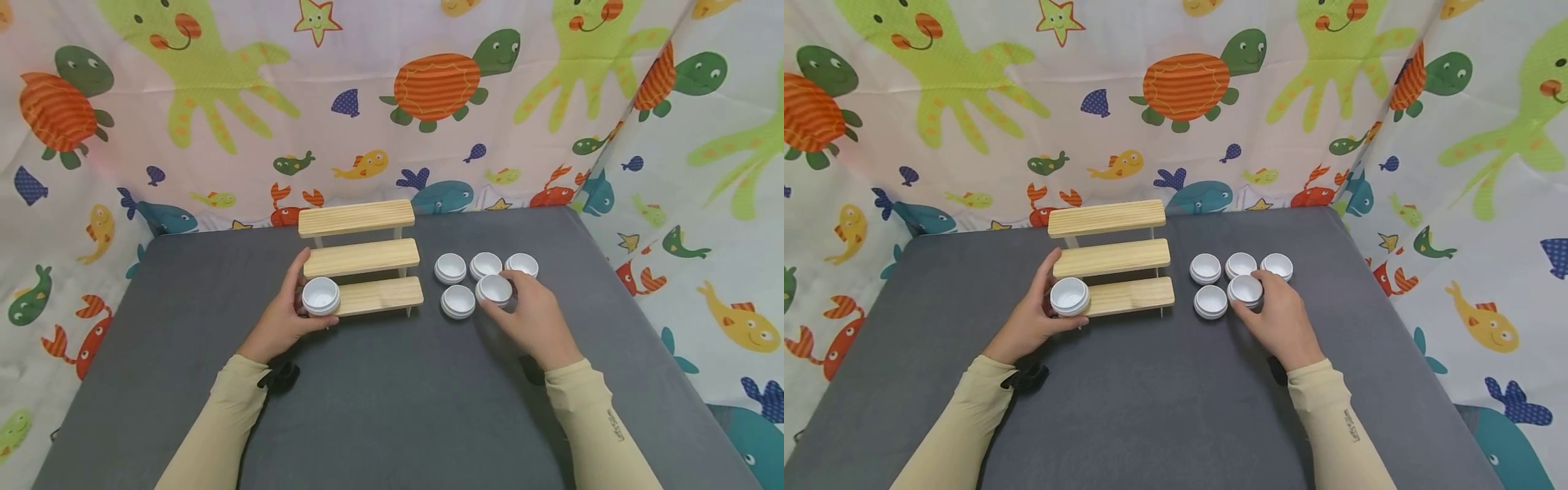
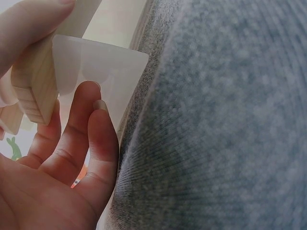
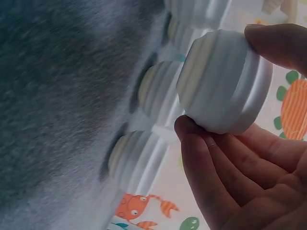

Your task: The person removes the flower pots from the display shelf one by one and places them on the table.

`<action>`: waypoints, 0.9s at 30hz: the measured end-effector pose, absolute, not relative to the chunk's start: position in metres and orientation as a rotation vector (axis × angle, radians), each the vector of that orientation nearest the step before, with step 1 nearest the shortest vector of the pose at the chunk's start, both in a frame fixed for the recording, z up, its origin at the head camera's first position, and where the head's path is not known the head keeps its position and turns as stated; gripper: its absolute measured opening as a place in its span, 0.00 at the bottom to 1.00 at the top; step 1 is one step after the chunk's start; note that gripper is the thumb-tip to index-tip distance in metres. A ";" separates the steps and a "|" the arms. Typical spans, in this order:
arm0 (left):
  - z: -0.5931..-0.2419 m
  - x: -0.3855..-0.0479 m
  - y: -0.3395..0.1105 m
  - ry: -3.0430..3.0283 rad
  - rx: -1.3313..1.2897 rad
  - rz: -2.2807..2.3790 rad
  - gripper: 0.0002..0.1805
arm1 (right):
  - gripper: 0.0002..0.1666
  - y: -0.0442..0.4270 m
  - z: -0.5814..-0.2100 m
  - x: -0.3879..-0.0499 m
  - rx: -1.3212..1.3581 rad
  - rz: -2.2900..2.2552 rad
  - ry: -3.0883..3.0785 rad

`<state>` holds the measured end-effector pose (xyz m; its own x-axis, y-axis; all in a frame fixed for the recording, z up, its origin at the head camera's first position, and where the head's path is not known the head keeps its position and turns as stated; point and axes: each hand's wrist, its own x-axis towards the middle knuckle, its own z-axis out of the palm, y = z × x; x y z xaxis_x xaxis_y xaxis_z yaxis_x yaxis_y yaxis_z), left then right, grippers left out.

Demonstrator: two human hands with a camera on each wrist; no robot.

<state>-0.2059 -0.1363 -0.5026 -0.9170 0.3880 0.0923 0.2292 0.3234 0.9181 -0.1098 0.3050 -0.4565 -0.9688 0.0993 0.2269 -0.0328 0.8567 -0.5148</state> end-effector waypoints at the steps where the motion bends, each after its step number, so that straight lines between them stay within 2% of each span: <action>1: -0.503 -0.206 -0.136 2.433 0.573 1.651 0.75 | 0.34 0.306 -0.457 -0.109 -0.058 0.779 -2.793; 27: -0.503 -0.207 -0.136 2.431 0.559 1.647 0.76 | 0.33 0.312 -0.472 -0.113 -0.106 0.734 -2.896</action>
